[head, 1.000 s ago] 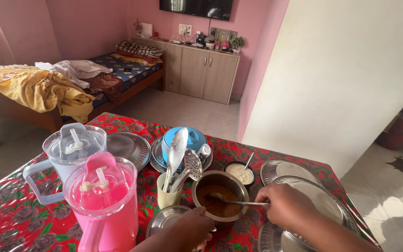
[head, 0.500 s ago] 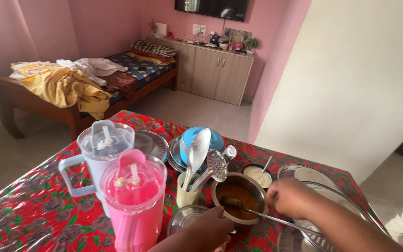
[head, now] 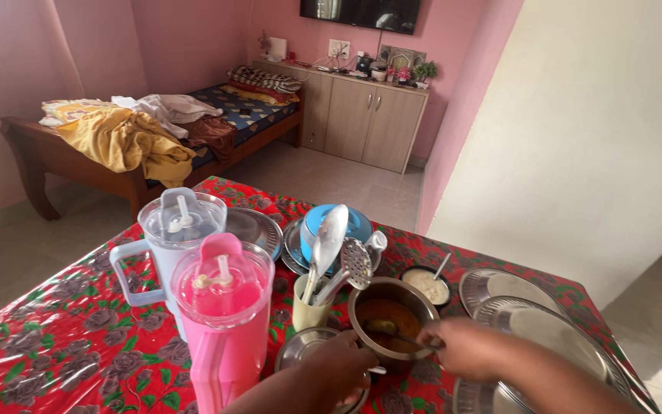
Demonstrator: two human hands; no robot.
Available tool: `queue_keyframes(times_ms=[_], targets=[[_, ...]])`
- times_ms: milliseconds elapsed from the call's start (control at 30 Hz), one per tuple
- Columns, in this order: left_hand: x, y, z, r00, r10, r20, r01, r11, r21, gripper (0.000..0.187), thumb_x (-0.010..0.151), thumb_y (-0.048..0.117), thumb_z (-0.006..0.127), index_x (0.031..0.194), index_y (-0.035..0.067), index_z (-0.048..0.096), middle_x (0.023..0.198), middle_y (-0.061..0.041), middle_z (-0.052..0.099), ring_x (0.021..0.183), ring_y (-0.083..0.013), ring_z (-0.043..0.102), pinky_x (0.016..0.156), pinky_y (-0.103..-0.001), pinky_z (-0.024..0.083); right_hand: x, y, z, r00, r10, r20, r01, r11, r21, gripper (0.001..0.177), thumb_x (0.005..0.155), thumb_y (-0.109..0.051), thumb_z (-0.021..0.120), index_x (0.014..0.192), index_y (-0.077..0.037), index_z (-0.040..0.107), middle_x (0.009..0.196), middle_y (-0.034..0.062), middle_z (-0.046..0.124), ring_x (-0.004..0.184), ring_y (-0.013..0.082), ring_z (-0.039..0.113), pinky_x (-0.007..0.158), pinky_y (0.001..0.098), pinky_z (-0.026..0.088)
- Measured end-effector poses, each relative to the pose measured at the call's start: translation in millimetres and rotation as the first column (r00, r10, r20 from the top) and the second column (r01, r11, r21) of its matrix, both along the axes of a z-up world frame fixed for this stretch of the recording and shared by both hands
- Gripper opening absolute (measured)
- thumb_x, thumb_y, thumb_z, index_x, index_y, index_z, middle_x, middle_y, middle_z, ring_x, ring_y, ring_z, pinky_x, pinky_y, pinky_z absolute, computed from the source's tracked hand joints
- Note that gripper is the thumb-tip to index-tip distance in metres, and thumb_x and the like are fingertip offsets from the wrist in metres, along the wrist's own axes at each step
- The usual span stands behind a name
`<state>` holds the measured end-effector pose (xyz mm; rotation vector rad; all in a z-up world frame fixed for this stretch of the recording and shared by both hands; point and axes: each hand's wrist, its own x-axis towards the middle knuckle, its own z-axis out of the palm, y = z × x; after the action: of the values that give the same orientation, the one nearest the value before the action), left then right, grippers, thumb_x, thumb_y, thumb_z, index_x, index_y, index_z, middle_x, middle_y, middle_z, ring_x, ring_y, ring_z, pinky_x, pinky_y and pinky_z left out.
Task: The person arranges stainless steel plates on a table, then uses a ladle and spoon to serve rice, a yellow curry, and a chickpea dish onto a plate. The person also handles a blue food container and a pink water bottle during the process.
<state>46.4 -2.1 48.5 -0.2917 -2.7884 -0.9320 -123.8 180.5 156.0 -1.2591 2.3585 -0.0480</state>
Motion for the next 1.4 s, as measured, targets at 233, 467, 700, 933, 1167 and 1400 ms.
queue_keyframes(times_ms=[233, 467, 700, 933, 1167, 1400], targets=[[-9, 0, -2, 0.979, 0.060, 0.194, -0.146, 0.873, 0.466, 0.037, 0.086, 0.016, 0.064, 0.121, 0.012, 0.056, 0.101, -0.010, 0.054, 0.073, -0.0174, 0.062, 0.049, -0.030, 0.051, -17, 8, 70, 0.950, -0.267, 0.164, 0.252, 0.962, 0.108, 0.043, 0.088, -0.008, 0.063, 0.129, -0.018, 0.071, 0.104, 0.0069, 0.083, 0.072, 0.0133, 0.069, 0.067, 0.0317, 0.056], [-35, 29, 2, 0.693, 0.051, 0.719, -0.706, 0.249, 0.663, 0.043, 0.091, 0.022, 0.067, 0.130, 0.015, 0.052, 0.082, -0.012, 0.055, 0.058, -0.0193, 0.050, 0.044, -0.034, 0.037, -6, 27, 60, 0.908, -0.387, 0.158, 0.397, 0.917, -0.033, 0.038, 0.093, -0.011, 0.061, 0.129, -0.016, 0.071, 0.094, 0.0087, 0.079, 0.059, 0.0158, 0.064, 0.055, 0.0323, 0.053], [-41, 37, -6, 0.630, 0.115, 0.768, -0.746, 0.364, 0.557, 0.040, 0.091, 0.027, 0.068, 0.126, 0.015, 0.054, 0.094, -0.007, 0.062, 0.080, -0.0162, 0.063, 0.060, -0.034, 0.054, 5, 39, 51, 0.885, -0.444, 0.137, 0.436, 0.896, 0.082, 0.038, 0.099, -0.011, 0.053, 0.134, -0.019, 0.064, 0.080, 0.0062, 0.078, 0.062, 0.0201, 0.066, 0.059, 0.0342, 0.054], [-34, 40, 2, 0.698, 0.449, 0.558, -0.650, 0.724, 0.231, 0.084, 0.089, 0.029, 0.071, 0.157, 0.006, 0.028, 0.147, -0.017, 0.048, 0.139, -0.0291, 0.048, 0.115, -0.037, 0.042, -12, 37, 58, 0.963, -0.260, 0.078, 0.267, 0.957, -0.113, 0.031, 0.096, -0.016, 0.058, 0.122, -0.017, 0.073, 0.093, 0.0029, 0.080, 0.083, 0.0114, 0.075, 0.081, 0.0326, 0.057], [-12, 45, 56, 0.623, 0.493, 0.607, -0.614, 0.789, -0.011, 0.087, 0.091, 0.032, 0.067, 0.161, 0.010, 0.022, 0.161, -0.011, 0.035, 0.150, -0.0294, 0.036, 0.124, -0.037, 0.034, 3, 8, 50, 0.987, -0.156, -0.034, 0.153, 0.985, -0.083, 0.030, 0.094, -0.020, 0.061, 0.122, -0.022, 0.073, 0.102, 0.0033, 0.077, 0.091, 0.0176, 0.075, 0.084, 0.0358, 0.057], [-8, 45, 59, 0.630, 0.489, 0.604, -0.602, 0.798, -0.018, 0.087, 0.091, 0.033, 0.068, 0.161, 0.010, 0.021, 0.161, -0.011, 0.034, 0.151, -0.0288, 0.035, 0.124, -0.036, 0.033, 4, 16, 51, 0.995, -0.046, 0.091, 0.050, 0.998, -0.036, 0.032, 0.094, -0.019, 0.060, 0.123, -0.022, 0.073, 0.096, 0.0029, 0.079, 0.088, 0.0139, 0.074, 0.083, 0.0338, 0.058]])
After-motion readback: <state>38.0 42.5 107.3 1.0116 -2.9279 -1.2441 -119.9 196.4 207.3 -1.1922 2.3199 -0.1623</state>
